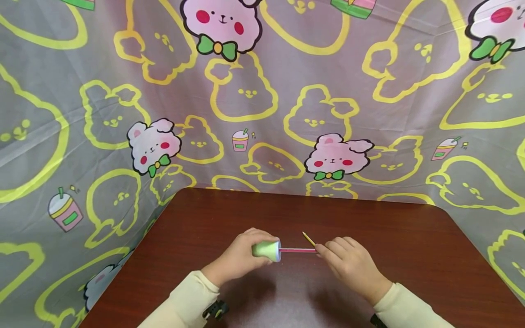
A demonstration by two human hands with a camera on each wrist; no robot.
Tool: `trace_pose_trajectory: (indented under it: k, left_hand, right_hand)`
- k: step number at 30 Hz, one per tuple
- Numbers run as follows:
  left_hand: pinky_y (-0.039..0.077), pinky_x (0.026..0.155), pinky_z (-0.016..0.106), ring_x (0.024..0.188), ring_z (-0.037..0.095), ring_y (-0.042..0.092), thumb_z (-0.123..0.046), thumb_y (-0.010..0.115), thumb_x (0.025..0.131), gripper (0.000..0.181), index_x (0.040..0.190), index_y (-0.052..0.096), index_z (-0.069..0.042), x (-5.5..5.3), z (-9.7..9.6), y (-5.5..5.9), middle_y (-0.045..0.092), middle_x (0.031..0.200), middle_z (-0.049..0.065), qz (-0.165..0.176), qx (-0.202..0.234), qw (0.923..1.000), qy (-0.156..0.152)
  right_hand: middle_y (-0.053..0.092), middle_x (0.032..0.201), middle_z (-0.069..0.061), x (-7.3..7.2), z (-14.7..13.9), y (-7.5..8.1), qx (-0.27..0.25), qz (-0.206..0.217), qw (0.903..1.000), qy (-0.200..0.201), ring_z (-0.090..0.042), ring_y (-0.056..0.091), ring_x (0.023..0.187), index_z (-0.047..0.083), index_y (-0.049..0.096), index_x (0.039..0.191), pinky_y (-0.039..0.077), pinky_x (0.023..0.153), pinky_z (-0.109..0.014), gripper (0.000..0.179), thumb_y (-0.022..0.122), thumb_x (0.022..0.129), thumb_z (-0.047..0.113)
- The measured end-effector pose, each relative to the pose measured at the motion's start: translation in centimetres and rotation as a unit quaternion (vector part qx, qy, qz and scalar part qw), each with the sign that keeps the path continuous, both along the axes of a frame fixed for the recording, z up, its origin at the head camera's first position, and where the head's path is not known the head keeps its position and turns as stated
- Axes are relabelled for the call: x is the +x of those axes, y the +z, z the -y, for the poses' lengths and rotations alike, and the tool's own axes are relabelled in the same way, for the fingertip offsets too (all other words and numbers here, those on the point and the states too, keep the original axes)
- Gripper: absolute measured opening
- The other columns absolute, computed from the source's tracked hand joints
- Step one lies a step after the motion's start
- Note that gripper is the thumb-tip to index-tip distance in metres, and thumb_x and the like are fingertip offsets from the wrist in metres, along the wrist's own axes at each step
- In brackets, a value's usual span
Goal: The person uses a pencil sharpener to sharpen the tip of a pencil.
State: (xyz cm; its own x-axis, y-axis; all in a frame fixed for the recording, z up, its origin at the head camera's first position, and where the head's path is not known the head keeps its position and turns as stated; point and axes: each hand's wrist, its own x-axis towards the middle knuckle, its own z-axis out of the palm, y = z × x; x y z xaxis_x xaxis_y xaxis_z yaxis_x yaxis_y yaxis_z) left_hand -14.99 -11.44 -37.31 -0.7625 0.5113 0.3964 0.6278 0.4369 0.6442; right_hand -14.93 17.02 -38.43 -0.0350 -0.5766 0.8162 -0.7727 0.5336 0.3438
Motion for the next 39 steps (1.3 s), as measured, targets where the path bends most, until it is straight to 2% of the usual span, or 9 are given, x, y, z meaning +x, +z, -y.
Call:
trace_pose_trajectory:
  k: [8, 11, 13, 15, 20, 22, 25, 34, 39]
  left_hand:
    - [0.048, 0.084, 0.027, 0.102, 0.017, 0.057, -0.003, 0.082, 0.070, 0.043, 0.111, 0.071, -0.009, 0.0, -0.2, 0.0, 0.069, 0.109, 0.001, -0.027, -0.005, 0.9996, -0.001]
    - [0.049, 0.085, 0.028, 0.102, 0.017, 0.057, -0.002, 0.083, 0.068, 0.042, 0.108, 0.072, -0.008, 0.0, -0.4, -0.1, 0.069, 0.107, 0.001, -0.099, -0.019, 0.9949, 0.001]
    - [0.049, 0.085, 0.028, 0.101, 0.018, 0.057, -0.001, 0.083, 0.067, 0.040, 0.105, 0.073, -0.008, 0.0, -0.6, -0.2, 0.069, 0.106, 0.002, -0.156, -0.029, 0.9873, -0.001]
    - [0.050, 0.085, 0.027, 0.101, 0.018, 0.058, 0.000, 0.084, 0.066, 0.039, 0.103, 0.075, -0.008, 0.0, -0.7, -0.4, 0.068, 0.105, 0.003, -0.211, -0.035, 0.9769, -0.004]
    - [0.050, 0.086, 0.023, 0.101, 0.019, 0.058, 0.002, 0.084, 0.064, 0.038, 0.098, 0.076, -0.013, -0.1, -0.8, -0.8, 0.068, 0.105, 0.004, -0.285, -0.038, 0.9576, -0.016]
    - [0.049, 0.086, 0.022, 0.102, 0.020, 0.058, 0.002, 0.084, 0.064, 0.038, 0.098, 0.075, -0.013, -0.2, -0.7, -0.8, 0.067, 0.106, 0.005, -0.294, -0.035, 0.9550, -0.014]
    - [0.050, 0.086, 0.023, 0.103, 0.020, 0.058, 0.003, 0.084, 0.065, 0.039, 0.099, 0.074, -0.012, -0.2, -0.7, -0.8, 0.067, 0.107, 0.005, -0.292, -0.029, 0.9558, -0.006]
    - [0.051, 0.086, 0.027, 0.103, 0.019, 0.057, 0.000, 0.084, 0.067, 0.038, 0.102, 0.074, -0.010, -0.3, -0.5, -0.9, 0.066, 0.108, 0.003, -0.253, -0.035, 0.9667, 0.014]
    - [0.051, 0.086, 0.028, 0.103, 0.019, 0.058, 0.000, 0.084, 0.067, 0.040, 0.104, 0.073, -0.009, -0.3, -0.5, -0.9, 0.066, 0.107, 0.003, -0.241, -0.034, 0.9699, 0.014]
  right_hand:
    - [0.058, 0.066, 0.004, 0.4, 0.6, 0.1, -0.037, 0.064, 0.9972, -0.008, -0.011, 0.050, 0.055, 0.007, 0.071, 0.080, 0.042, 0.049, -0.025, 0.035, 0.049, 0.101, 0.025]
    - [0.060, 0.066, 0.008, 0.8, 0.6, 0.2, -0.039, 0.172, 0.9839, -0.028, -0.004, 0.050, 0.056, 0.009, 0.073, 0.080, 0.042, 0.049, -0.022, 0.022, 0.062, 0.094, 0.022]
    - [0.064, 0.070, 0.010, 1.1, 0.4, 0.5, -0.035, 0.290, 0.9555, -0.040, 0.000, 0.053, 0.060, 0.010, 0.074, 0.082, 0.044, 0.052, -0.021, 0.011, 0.070, 0.088, 0.018]
    - [0.066, 0.071, 0.009, 1.2, 0.2, 1.0, -0.033, 0.442, 0.8956, -0.036, 0.002, 0.054, 0.062, 0.009, 0.075, 0.085, 0.045, 0.053, -0.021, 0.005, 0.073, 0.084, 0.014]
    - [0.052, 0.060, 0.002, 0.8, -0.4, 2.1, -0.095, 0.749, 0.6551, 0.029, -0.006, 0.045, 0.054, -0.004, 0.071, 0.090, 0.039, 0.049, -0.023, 0.019, 0.061, 0.092, 0.012]
    - [0.049, 0.059, 0.001, 0.6, -0.5, 2.3, -0.117, 0.784, 0.6080, 0.044, -0.008, 0.043, 0.054, -0.007, 0.069, 0.091, 0.039, 0.049, -0.024, 0.022, 0.059, 0.093, 0.012]
    - [0.055, 0.063, -0.001, 0.4, -0.3, 2.4, -0.115, 0.772, 0.6241, 0.030, -0.012, 0.050, 0.057, -0.005, 0.069, 0.095, 0.045, 0.051, -0.027, 0.023, 0.061, 0.094, 0.016]
    - [0.065, 0.110, -0.001, 0.5, 0.2, 2.7, -0.045, 0.607, 0.7817, -0.137, -0.019, 0.061, 0.096, 0.009, 0.065, 0.122, 0.051, 0.079, -0.039, 0.048, 0.067, 0.087, 0.041]
    - [0.064, 0.109, -0.001, 1.0, 0.4, 2.1, -0.026, 0.462, 0.8686, -0.178, -0.021, 0.064, 0.098, 0.011, 0.064, 0.124, 0.053, 0.079, -0.043, 0.049, 0.074, 0.081, 0.034]
